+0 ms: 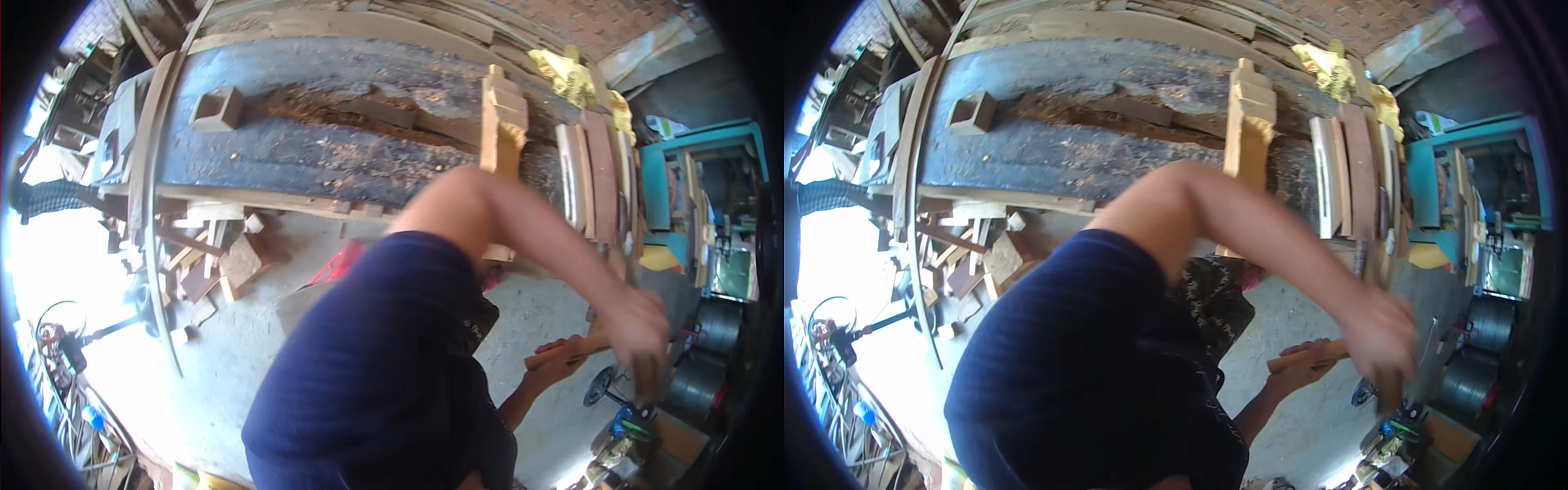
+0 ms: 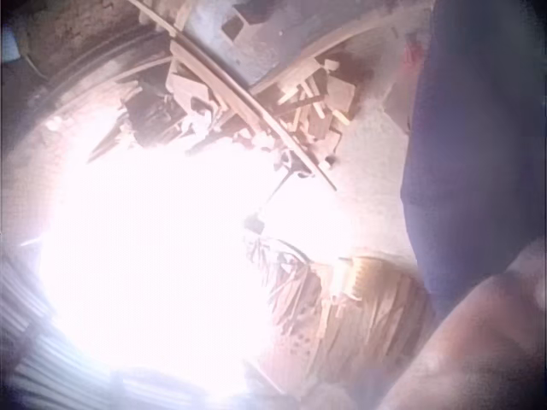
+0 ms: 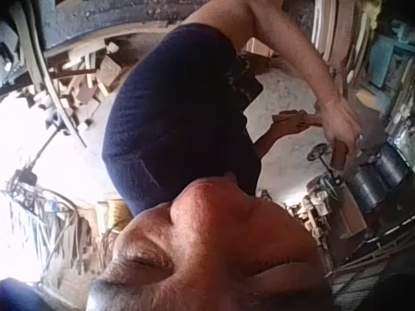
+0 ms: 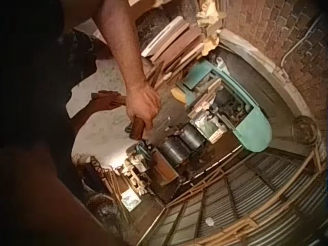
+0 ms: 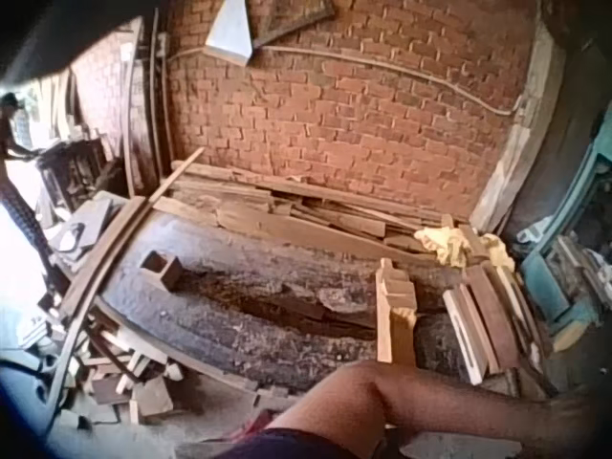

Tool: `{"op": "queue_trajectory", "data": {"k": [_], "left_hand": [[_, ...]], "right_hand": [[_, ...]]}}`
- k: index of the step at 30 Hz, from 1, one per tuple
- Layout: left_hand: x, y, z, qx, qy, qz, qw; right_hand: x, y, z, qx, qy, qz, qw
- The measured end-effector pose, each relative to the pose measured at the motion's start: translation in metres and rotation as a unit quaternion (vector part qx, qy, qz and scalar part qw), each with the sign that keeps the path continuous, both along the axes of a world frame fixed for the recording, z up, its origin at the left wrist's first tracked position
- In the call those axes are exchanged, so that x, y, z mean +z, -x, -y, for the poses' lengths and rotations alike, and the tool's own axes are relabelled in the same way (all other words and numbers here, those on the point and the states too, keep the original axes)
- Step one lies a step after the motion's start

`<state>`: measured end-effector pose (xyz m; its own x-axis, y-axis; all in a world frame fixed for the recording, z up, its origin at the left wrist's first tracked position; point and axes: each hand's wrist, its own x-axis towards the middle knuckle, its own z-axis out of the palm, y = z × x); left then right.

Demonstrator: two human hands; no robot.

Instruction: Chisel a mortise hole into a wooden beam using a chisel and a wooden block as a mallet.

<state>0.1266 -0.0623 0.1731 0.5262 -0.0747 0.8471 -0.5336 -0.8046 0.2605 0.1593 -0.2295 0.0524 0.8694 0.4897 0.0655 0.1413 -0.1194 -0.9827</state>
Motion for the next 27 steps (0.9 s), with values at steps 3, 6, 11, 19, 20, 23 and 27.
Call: {"op": "queue_trajectory", "data": {"k": [3,6,11,19,20,23,27], "left_hand": [[0.073,-0.006,0.029,-0.069,-0.151,-0.089,0.982],[0.087,-0.002,0.062,-0.116,-0.027,-0.124,0.985],[0.081,0.092,0.078,-0.274,0.11,-0.158,0.942],[0.094,0.11,0.006,-0.427,0.245,-0.238,0.837],[0.086,0.04,0.038,-0.255,0.127,-0.215,0.934],[0.017,0.001,0.042,0.013,0.07,-0.14,0.988],[-0.062,0.038,0.002,0.198,0.147,-0.092,0.965]], "right_hand": [[0.016,0.013,-0.007,-0.033,0.027,0.019,0.999],[0.002,0.02,-0.011,-0.003,0.062,-0.002,0.998],[-0.015,0.01,0.022,-0.019,0.088,-0.016,0.996],[-0.014,-0.011,0.037,0.018,0.101,-0.022,0.994],[-0.01,-0.007,0.039,0.002,0.102,-0.02,0.995],[0.0,-0.001,0.04,-0.001,-0.032,-0.035,0.999],[-0.002,0.002,0.051,0.062,0.003,-0.023,0.998]]}}
